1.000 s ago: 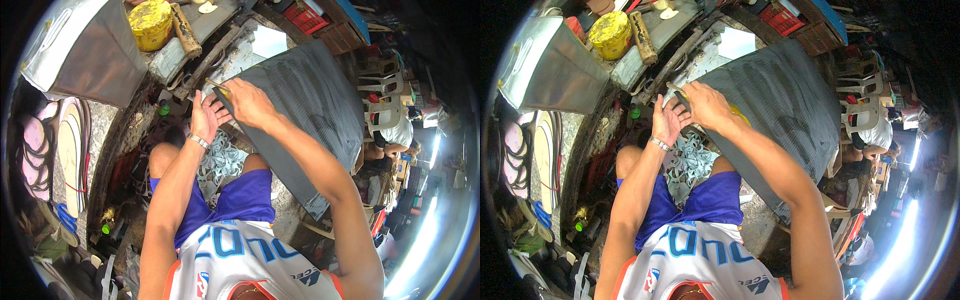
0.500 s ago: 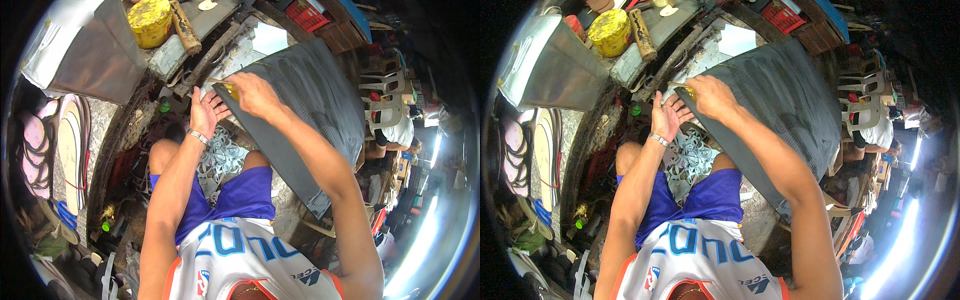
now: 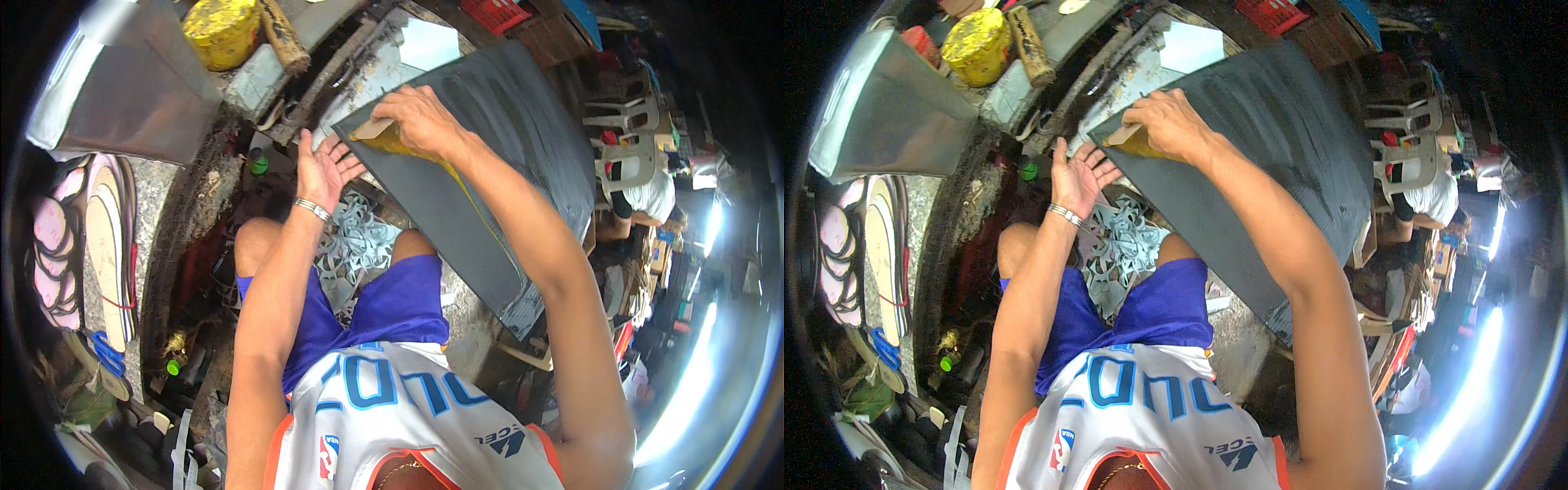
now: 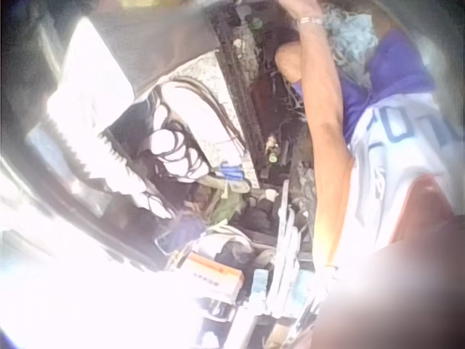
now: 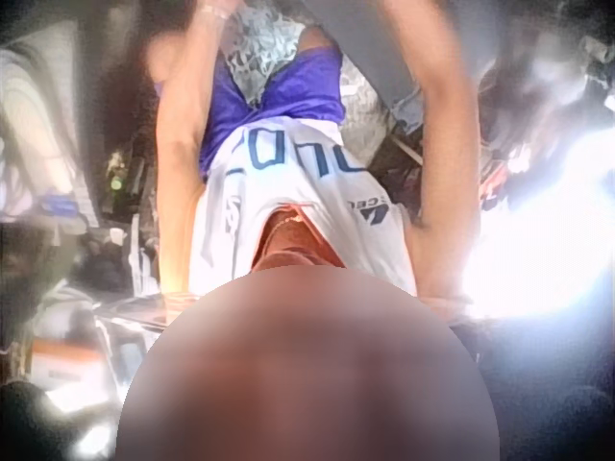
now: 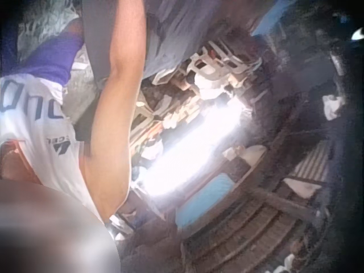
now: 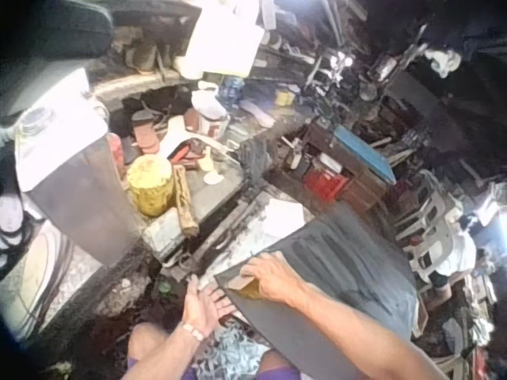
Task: The person applies yellow glue to a dark gray board using a small wooden spreader. They scoop glue from a yellow tub, spread it across the board surface, and reposition the board to cover more area.
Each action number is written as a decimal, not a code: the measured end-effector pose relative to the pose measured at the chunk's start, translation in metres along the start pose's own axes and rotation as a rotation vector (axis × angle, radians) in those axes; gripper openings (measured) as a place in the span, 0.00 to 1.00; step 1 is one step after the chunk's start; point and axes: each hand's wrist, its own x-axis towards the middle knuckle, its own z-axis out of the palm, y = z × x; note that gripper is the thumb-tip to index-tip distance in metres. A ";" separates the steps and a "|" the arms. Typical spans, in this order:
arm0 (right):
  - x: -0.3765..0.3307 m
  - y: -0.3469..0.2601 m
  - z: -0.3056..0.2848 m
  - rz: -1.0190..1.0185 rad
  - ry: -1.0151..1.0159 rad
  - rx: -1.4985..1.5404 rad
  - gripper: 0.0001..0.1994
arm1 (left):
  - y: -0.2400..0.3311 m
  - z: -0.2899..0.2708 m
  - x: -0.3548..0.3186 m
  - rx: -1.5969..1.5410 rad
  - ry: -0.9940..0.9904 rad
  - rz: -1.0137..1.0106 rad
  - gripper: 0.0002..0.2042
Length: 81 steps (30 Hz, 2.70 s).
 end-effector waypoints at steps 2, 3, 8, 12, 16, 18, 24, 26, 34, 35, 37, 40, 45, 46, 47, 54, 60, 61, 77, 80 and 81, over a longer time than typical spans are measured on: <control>-0.012 0.007 0.002 -0.008 -0.105 -0.034 0.19 | -0.002 -0.001 0.002 0.000 0.027 0.008 0.51; -0.019 0.009 0.004 -0.023 -0.104 -0.045 0.19 | -0.003 -0.003 0.002 0.007 0.015 0.014 0.52; -0.087 0.030 0.008 0.045 -0.195 -0.053 0.20 | -0.006 -0.006 0.005 0.021 0.030 0.026 0.50; -0.180 0.044 0.012 0.185 -0.268 -0.089 0.17 | -0.003 -0.006 0.005 0.071 0.035 0.011 0.52; -0.283 0.043 0.015 0.354 -0.316 -0.047 0.19 | -0.003 0.000 0.001 0.091 0.017 0.055 0.54; -0.331 0.034 0.016 0.408 -0.283 -0.051 0.20 | -0.001 0.005 -0.001 0.127 0.067 0.092 0.52; -0.435 -0.003 0.032 0.706 -0.346 -0.005 0.24 | 0.001 0.018 -0.013 0.413 -0.055 0.245 0.39; -0.461 -0.016 0.035 0.789 -0.316 -0.012 0.24 | 0.001 0.021 -0.016 0.492 -0.077 0.250 0.40; -0.502 -0.063 0.060 1.396 -0.006 0.108 0.19 | 0.005 0.015 -0.016 0.550 -0.092 0.204 0.42; -0.496 -0.069 0.065 1.450 0.017 0.114 0.20 | 0.004 0.014 -0.016 0.560 -0.081 0.209 0.42; -0.483 -0.078 0.068 1.499 0.081 0.160 0.22 | 0.003 0.014 -0.014 0.563 -0.070 0.218 0.42; -0.474 -0.085 0.062 1.640 0.004 0.271 0.23 | 0.001 0.016 -0.012 0.550 -0.069 0.213 0.42; -0.470 -0.090 0.059 1.832 0.175 0.255 0.24 | -0.008 0.016 -0.004 0.510 -0.019 0.200 0.39; -0.466 -0.097 0.065 1.828 0.225 0.294 0.23 | -0.010 0.015 -0.002 0.518 0.002 0.218 0.39; -0.460 -0.106 0.071 1.832 0.267 0.335 0.23 | -0.010 0.014 0.000 0.519 -0.014 0.208 0.39; -0.388 -0.172 0.087 1.804 0.370 0.535 0.17 | -0.016 0.016 0.007 0.540 0.051 0.242 0.37; -0.403 -0.176 0.035 1.769 0.388 0.538 0.21 | -0.022 0.022 0.004 0.482 0.155 0.224 0.36; -0.421 -0.163 0.025 1.834 0.383 0.524 0.22 | -0.022 0.022 0.005 0.472 0.157 0.226 0.37; -0.437 -0.106 0.090 1.631 0.314 0.363 0.27 | -0.035 0.024 0.011 0.527 0.259 0.236 0.39; -0.376 -0.135 0.100 1.606 0.355 0.418 0.23 | -0.035 0.025 0.010 0.536 0.222 0.241 0.40; -0.355 -0.143 0.098 1.544 0.402 0.457 0.22 | -0.034 0.026 0.009 0.530 0.219 0.231 0.40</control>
